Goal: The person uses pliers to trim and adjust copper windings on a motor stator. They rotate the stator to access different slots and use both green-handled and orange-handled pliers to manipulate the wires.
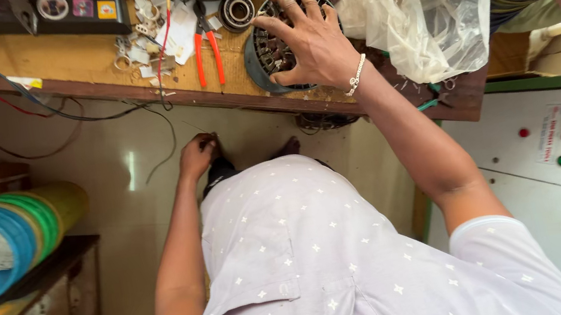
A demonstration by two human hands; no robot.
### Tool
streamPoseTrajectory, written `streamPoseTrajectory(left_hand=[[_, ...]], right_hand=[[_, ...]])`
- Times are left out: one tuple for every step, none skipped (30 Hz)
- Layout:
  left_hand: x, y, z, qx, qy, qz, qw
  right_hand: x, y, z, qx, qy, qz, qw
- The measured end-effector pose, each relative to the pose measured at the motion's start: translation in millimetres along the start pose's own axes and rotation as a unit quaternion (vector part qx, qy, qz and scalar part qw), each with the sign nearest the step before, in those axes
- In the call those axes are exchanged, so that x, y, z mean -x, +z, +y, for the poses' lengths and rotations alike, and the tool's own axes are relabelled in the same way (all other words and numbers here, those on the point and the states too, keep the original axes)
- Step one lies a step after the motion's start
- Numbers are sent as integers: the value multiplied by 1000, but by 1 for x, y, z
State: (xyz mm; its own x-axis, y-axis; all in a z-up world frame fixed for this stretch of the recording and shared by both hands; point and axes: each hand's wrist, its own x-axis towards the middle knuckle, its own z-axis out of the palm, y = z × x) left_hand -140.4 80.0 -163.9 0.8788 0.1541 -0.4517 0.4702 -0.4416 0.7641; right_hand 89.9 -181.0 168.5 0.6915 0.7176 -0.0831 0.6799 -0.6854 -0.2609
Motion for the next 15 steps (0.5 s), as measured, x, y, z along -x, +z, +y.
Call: streamPoseTrajectory(left_hand=[[5, 2, -5, 5, 14, 5, 1000], [11, 1, -10, -8, -10, 12, 1000], [18, 0, -16, -21, -34, 19, 999], [27, -4, -23, -36, -59, 27, 997], [37, -5, -29, -33, -95, 18, 995], [49, -10, -36, -33, -131, 8, 991], [60, -13, -43, -45, -153, -4, 987], [70, -16, -49, -60, -173, -20, 983], [81, -19, -54, -64, -212, -36, 975], [89, -22, -59, -70, -247, -54, 965], [96, -25, -63, -87, -254, -70, 961], [98, -27, -65, -106, -259, -85, 956], [97, -29, -63, -126, -263, -101, 951], [90, -32, -60, -119, -252, -93, 956], [80, -35, -55, -112, -241, -86, 960]], right_hand=[[4, 0, -1, -2, 25, 0, 1000], [5, -1, -2, -4, 48, 2, 999], [9, -5, -3, -6, 71, 5, 997], [15, -9, -4, -58, 74, 41, 995], [25, -16, -2, -111, 76, 77, 988], [34, -22, 0, -166, 78, 113, 976], [40, -27, 5, -194, 61, 155, 967], [48, -28, 10, -222, 48, 196, 954], [52, -26, 15, -250, 34, 237, 938], [52, -19, 19, -336, -3, 261, 905], [47, -10, 22, -417, -41, 283, 863], [40, 0, 25, -494, -78, 306, 810], [35, 9, 27, -453, -58, 327, 827], [28, 18, 27, -412, -37, 347, 842], [24, 24, 28, -370, -17, 366, 854]])
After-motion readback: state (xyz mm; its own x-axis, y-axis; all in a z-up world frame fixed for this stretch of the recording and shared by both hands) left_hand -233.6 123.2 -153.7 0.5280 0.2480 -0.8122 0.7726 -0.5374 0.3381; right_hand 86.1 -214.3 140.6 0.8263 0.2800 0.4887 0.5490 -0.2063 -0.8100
